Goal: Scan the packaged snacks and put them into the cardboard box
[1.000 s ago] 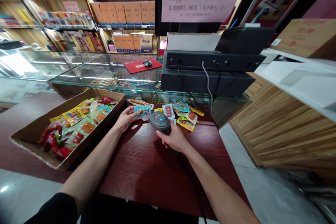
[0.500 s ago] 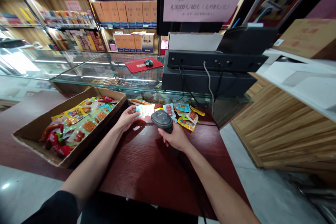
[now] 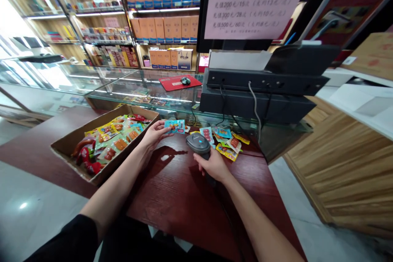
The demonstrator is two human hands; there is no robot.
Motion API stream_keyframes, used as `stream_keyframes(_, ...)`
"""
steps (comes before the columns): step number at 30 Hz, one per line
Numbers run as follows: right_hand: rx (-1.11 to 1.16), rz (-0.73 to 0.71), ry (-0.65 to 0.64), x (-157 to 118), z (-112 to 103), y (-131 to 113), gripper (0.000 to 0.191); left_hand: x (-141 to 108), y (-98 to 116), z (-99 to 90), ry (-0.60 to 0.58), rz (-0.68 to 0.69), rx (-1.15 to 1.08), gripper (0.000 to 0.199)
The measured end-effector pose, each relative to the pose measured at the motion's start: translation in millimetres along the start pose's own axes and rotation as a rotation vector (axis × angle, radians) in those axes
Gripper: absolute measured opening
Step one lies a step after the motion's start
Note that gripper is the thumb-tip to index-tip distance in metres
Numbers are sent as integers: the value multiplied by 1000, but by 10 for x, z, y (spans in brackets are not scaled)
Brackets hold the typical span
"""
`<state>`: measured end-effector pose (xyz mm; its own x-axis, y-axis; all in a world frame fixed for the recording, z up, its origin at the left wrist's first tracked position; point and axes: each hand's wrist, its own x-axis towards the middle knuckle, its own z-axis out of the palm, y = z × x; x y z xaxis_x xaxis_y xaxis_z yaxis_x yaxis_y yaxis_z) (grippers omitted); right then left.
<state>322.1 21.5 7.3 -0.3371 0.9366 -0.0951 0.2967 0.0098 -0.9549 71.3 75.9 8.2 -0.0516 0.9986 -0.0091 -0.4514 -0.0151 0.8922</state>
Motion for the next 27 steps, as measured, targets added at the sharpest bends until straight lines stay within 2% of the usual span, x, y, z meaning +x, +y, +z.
stream_keyframes(4,-9,-9,-13,10,5,5,38,-25,280,-49,55,61,20,44)
stream_keyframes(10,-13,17,8,3,11,-7,39,-140,830,-205,220,213,-28,39)
stream_keyframes(13,-11,-10,-6,-17,13,-40,40,-266,1147,-374,284,254,12,34)
stream_keyframes(18,-7,-43,-14,-29,13,-65,40,-512,1567,-783,421,343,90,33)
stream_keyframes(22,-12,-60,-18,-11,7,-31,41,-611,1663,-965,461,369,107,34)
stream_keyframes(24,-10,-54,-13,0,-3,-11,42,-603,1623,-938,474,351,102,34)
stream_keyframes(27,-10,-54,-10,7,-33,-2,41,-530,1471,-769,443,320,102,35)
